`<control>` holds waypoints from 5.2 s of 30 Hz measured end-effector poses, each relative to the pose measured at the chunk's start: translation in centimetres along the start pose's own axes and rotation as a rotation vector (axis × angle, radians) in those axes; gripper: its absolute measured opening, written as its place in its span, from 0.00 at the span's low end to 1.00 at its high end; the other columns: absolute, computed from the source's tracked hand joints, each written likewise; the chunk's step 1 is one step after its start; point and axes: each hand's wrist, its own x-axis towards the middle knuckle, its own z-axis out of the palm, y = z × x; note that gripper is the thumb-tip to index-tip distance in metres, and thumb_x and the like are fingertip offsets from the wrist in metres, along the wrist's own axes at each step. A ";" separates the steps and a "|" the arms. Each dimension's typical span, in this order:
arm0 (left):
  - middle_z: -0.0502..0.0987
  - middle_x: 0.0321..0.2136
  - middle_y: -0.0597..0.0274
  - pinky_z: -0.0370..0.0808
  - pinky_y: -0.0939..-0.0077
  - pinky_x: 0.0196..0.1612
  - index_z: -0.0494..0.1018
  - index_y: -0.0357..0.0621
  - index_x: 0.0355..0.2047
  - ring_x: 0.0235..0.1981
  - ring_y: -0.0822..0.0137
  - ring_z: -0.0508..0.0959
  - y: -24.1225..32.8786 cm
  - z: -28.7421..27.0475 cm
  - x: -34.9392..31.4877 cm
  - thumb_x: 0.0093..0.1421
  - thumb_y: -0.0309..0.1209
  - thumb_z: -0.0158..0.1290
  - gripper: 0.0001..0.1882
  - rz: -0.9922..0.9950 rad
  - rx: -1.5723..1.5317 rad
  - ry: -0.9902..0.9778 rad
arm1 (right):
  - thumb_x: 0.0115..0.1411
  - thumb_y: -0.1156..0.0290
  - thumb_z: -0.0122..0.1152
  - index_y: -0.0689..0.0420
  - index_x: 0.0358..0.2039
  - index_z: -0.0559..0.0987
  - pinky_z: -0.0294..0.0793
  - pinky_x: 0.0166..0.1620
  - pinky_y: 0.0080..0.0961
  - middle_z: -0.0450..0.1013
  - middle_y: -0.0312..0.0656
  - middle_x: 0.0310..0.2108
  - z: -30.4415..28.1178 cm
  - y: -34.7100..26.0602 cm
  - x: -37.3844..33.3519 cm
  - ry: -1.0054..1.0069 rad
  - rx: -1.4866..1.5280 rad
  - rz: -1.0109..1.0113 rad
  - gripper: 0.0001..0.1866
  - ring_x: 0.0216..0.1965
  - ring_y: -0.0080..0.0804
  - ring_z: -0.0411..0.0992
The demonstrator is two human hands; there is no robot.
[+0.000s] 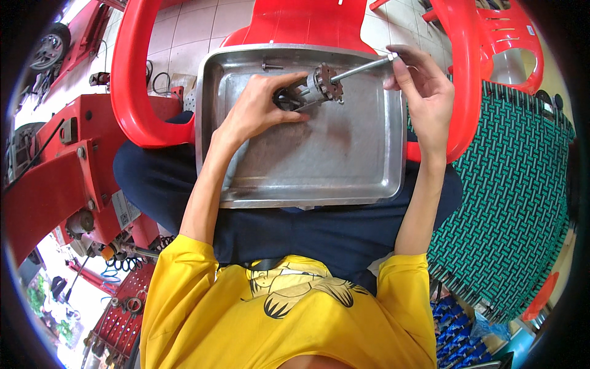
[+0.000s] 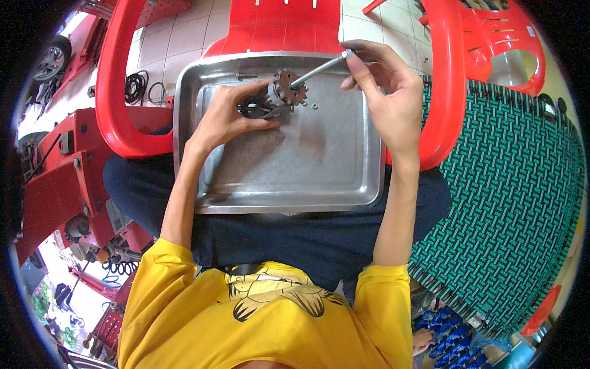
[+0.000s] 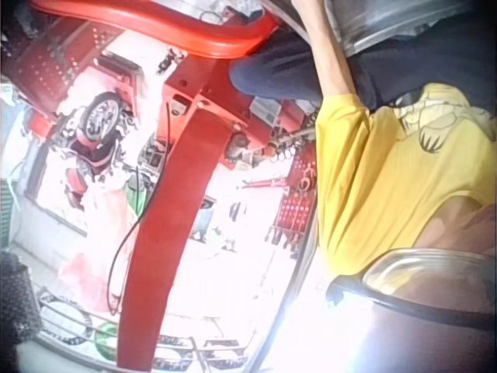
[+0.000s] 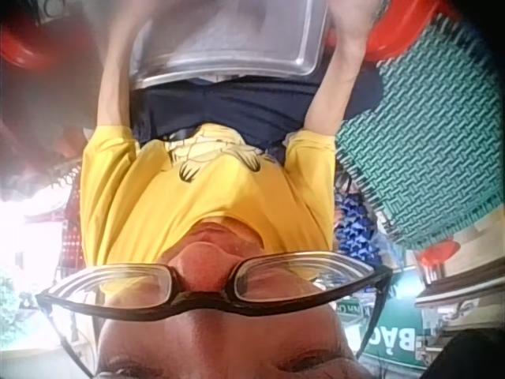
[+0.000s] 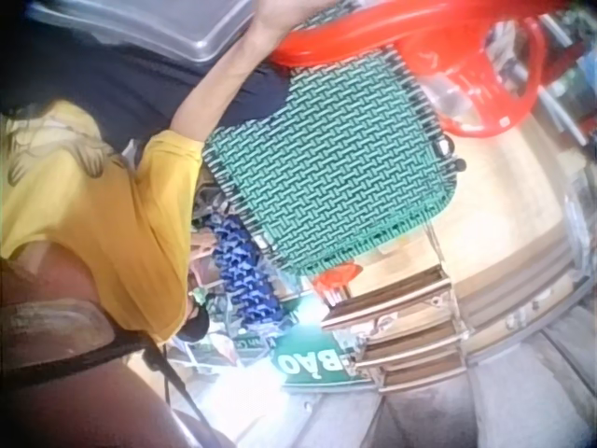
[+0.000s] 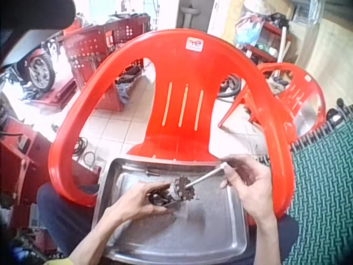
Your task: The person removes screws and pins from a cylindrical mechanical component in a metal tray by hand and using a thin metal rod.
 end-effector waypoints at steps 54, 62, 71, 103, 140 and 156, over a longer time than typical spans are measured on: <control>0.83 0.49 0.44 0.80 0.65 0.53 0.78 0.41 0.58 0.48 0.55 0.85 0.2 -0.3 0.0 0.44 0.26 0.74 0.37 0.001 -0.016 -0.025 | 0.63 0.63 0.71 0.56 0.39 0.82 0.69 0.27 0.20 0.81 0.39 0.26 0.3 -0.4 -0.7 0.054 -0.461 -0.147 0.11 0.25 0.24 0.79; 0.83 0.49 0.45 0.80 0.66 0.53 0.78 0.41 0.58 0.48 0.56 0.85 0.4 -0.3 0.0 0.44 0.26 0.74 0.37 0.023 -0.017 -0.020 | 0.62 0.67 0.72 0.57 0.39 0.81 0.69 0.28 0.21 0.80 0.39 0.28 0.5 -0.6 -0.7 0.019 -0.441 -0.133 0.11 0.23 0.22 0.75; 0.84 0.46 0.45 0.80 0.66 0.52 0.78 0.40 0.57 0.47 0.56 0.85 0.5 -0.2 0.0 0.44 0.25 0.73 0.37 0.024 -0.023 -0.015 | 0.60 0.71 0.73 0.61 0.43 0.78 0.74 0.31 0.19 0.83 0.39 0.32 0.3 -0.3 -0.5 -0.005 -0.260 -0.223 0.15 0.26 0.21 0.79; 0.83 0.50 0.44 0.78 0.68 0.55 0.77 0.40 0.59 0.48 0.61 0.85 0.5 -0.5 -0.1 0.43 0.28 0.75 0.39 0.001 -0.018 -0.034 | 0.61 0.69 0.74 0.61 0.51 0.76 0.69 0.25 0.16 0.82 0.42 0.39 -0.2 -1.8 -0.9 0.065 -0.271 0.088 0.22 0.24 0.20 0.78; 0.85 0.47 0.49 0.78 0.67 0.57 0.76 0.36 0.60 0.47 0.63 0.85 -0.6 -0.3 0.0 0.41 0.31 0.76 0.43 -0.121 -0.076 -0.001 | 0.64 0.75 0.67 0.61 0.52 0.79 0.77 0.36 0.20 0.82 0.40 0.40 -0.5 -0.9 -0.8 -0.097 -0.265 -0.028 0.16 0.30 0.23 0.81; 0.84 0.49 0.49 0.77 0.69 0.56 0.77 0.41 0.59 0.48 0.65 0.84 -0.7 -0.7 0.1 0.40 0.29 0.76 0.42 -0.041 -0.038 -0.044 | 0.61 0.75 0.71 0.57 0.47 0.83 0.68 0.25 0.15 0.83 0.38 0.38 0.2 -0.9 -1.0 0.076 -0.238 -0.114 0.13 0.22 0.17 0.76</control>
